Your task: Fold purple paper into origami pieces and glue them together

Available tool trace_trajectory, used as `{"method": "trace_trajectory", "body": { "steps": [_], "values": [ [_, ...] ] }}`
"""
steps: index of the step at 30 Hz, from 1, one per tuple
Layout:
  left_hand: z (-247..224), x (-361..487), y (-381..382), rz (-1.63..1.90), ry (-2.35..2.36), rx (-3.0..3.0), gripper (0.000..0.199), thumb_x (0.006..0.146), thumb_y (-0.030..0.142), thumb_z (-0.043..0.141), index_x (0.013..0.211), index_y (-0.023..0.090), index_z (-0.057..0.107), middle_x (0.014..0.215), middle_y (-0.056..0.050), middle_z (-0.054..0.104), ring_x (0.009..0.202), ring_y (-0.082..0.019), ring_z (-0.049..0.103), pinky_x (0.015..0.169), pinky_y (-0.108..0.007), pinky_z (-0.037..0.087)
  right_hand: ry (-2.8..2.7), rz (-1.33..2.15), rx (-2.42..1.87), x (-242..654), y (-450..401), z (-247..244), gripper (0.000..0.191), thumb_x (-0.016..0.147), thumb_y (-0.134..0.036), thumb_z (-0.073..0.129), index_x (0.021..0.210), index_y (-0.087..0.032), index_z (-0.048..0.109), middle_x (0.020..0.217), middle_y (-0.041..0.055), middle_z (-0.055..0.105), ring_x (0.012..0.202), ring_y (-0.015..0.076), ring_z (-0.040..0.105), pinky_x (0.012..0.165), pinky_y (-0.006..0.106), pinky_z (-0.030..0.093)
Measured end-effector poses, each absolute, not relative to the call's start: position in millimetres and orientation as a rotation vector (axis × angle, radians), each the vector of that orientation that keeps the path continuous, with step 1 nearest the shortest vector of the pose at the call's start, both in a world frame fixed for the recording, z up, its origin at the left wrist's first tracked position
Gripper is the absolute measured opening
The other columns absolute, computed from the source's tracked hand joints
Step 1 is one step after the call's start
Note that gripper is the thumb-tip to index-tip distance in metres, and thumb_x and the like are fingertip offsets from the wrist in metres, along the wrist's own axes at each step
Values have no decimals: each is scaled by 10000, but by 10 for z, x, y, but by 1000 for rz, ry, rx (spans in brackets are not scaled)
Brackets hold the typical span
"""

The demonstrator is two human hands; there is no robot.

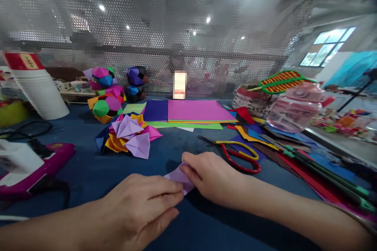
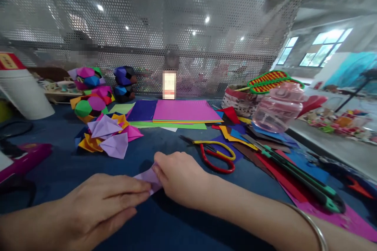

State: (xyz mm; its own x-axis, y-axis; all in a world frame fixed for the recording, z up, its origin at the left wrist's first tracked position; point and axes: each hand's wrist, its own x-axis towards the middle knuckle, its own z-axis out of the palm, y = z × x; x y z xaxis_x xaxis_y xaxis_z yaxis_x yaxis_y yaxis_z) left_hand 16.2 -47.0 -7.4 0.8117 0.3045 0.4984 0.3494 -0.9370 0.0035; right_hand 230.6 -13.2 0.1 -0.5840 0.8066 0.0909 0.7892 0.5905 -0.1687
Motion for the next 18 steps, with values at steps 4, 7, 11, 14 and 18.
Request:
{"method": "trace_trajectory", "body": {
  "steps": [4, 7, 11, 14, 18],
  "values": [
    [-35, 214, -478, -797, -556, -2867, 287, 977, 194, 412, 1035, 148, 689, 1003, -55, 755, 818, -146, 720, 701, -209, 585, -2741, 21, -1337, 2298, -159, -2, 126, 952, -237, 432, 874, -188, 519, 686, 22, 670, 559, 162, 609, 490, 278, 180],
    [-38, 245, -476, -819, -596, -2856, 329, 988, 192, 372, 983, 165, 699, 937, -43, 763, 788, -136, 718, 682, -194, 576, -2790, -82, -1349, 2297, -161, -25, 111, 951, -236, 448, 894, -182, 528, 684, 31, 680, 555, 188, 631, 477, 288, 196],
    [-157, 248, -422, -813, -636, -2845, 319, 989, 220, 377, 966, 215, 696, 955, 0, 768, 791, -131, 720, 624, -196, 559, -2718, -122, -1314, 2329, -152, -110, 42, 912, -186, 498, 924, -171, 536, 745, 51, 676, 625, 215, 644, 501, 293, 337],
    [-293, 237, -359, -844, -581, -2852, 283, 973, 237, 406, 1015, 221, 686, 986, 16, 766, 837, -131, 715, 616, -197, 552, -2511, -141, -1237, 2373, -166, -169, 242, 860, -162, 556, 1096, -163, 504, 977, 98, 662, 870, 262, 641, 697, 370, 486],
    [-453, 215, -319, -972, -553, -2798, 285, 939, 229, 411, 1067, 232, 666, 948, 1, 759, 831, -144, 694, 589, -201, 540, -2339, -55, -1190, 2385, -249, -186, 399, 838, -200, 609, 1199, -195, 439, 1102, 105, 602, 1015, 270, 583, 866, 453, 486]
  ]
}}
